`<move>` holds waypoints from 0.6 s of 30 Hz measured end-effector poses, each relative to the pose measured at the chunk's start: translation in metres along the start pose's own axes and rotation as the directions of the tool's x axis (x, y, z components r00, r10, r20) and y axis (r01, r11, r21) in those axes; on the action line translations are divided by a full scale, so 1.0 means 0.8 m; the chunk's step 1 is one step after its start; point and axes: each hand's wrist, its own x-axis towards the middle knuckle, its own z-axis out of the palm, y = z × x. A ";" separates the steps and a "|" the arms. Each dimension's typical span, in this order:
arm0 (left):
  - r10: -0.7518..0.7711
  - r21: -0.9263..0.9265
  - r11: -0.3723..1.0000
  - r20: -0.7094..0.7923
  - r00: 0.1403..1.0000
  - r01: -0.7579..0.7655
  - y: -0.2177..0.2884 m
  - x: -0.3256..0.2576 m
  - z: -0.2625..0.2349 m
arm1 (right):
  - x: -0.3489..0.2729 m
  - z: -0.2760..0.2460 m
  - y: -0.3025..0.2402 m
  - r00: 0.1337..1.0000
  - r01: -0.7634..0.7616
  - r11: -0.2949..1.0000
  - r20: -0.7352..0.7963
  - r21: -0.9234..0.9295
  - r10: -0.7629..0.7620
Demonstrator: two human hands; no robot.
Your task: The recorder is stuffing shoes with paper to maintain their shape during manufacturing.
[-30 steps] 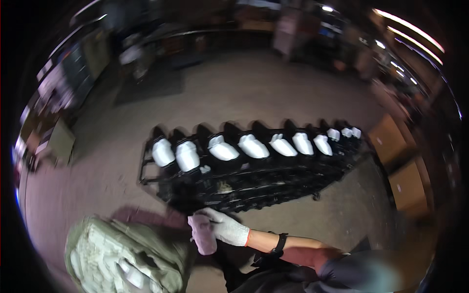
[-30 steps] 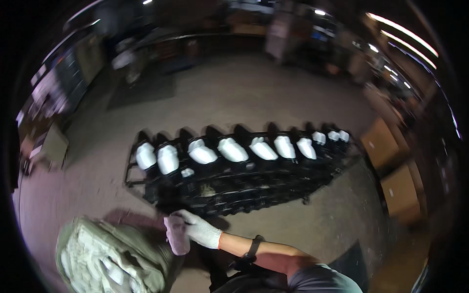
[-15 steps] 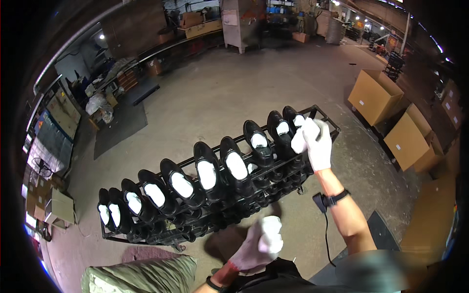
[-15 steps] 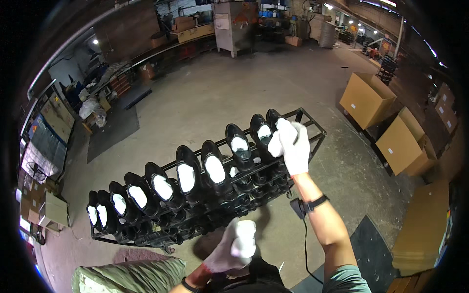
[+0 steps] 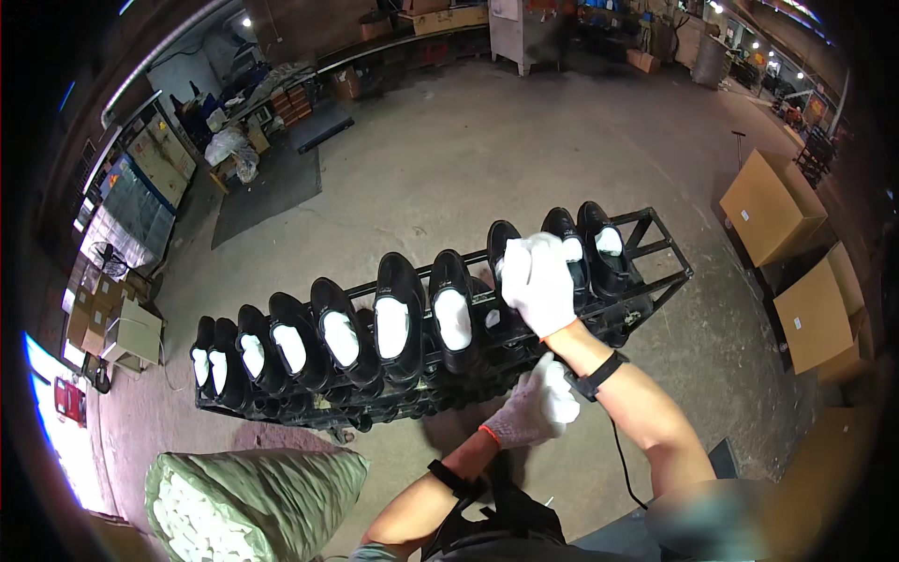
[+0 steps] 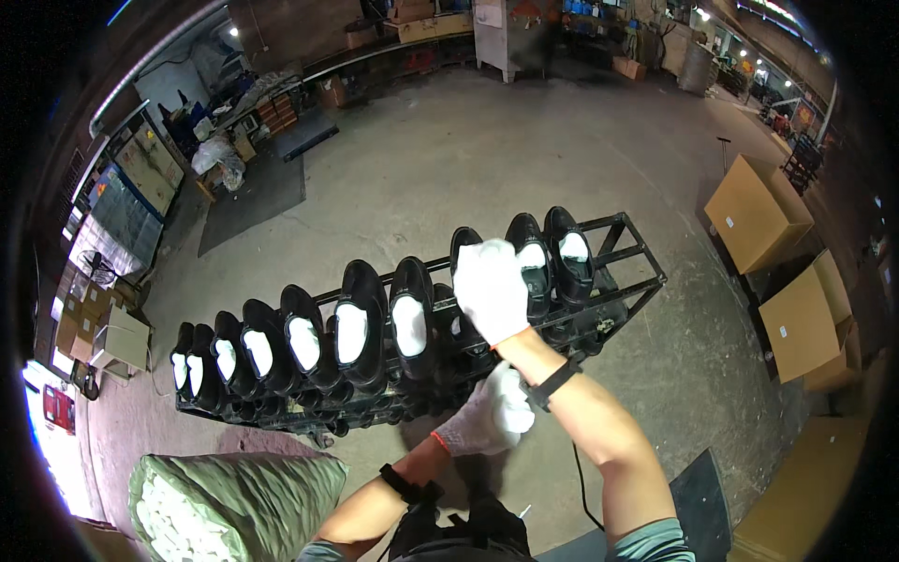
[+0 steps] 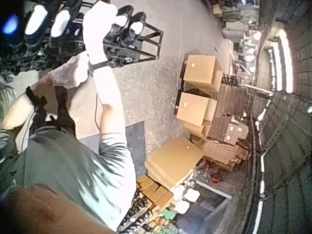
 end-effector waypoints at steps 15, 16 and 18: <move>0.432 0.027 0.902 -0.040 0.901 -0.431 -0.060 0.027 -0.032 | -0.019 -0.024 -0.014 0.922 0.156 0.986 0.349 0.066 -0.169; 0.484 -0.119 0.869 -0.001 0.875 -0.481 -0.100 0.019 -0.029 | -0.005 -0.024 -0.035 0.900 0.211 0.973 0.370 0.097 -0.232; -0.094 -0.773 0.569 0.278 0.956 0.281 -0.070 0.013 -0.033 | -0.011 -0.021 -0.029 0.915 0.192 0.962 0.319 0.194 -0.247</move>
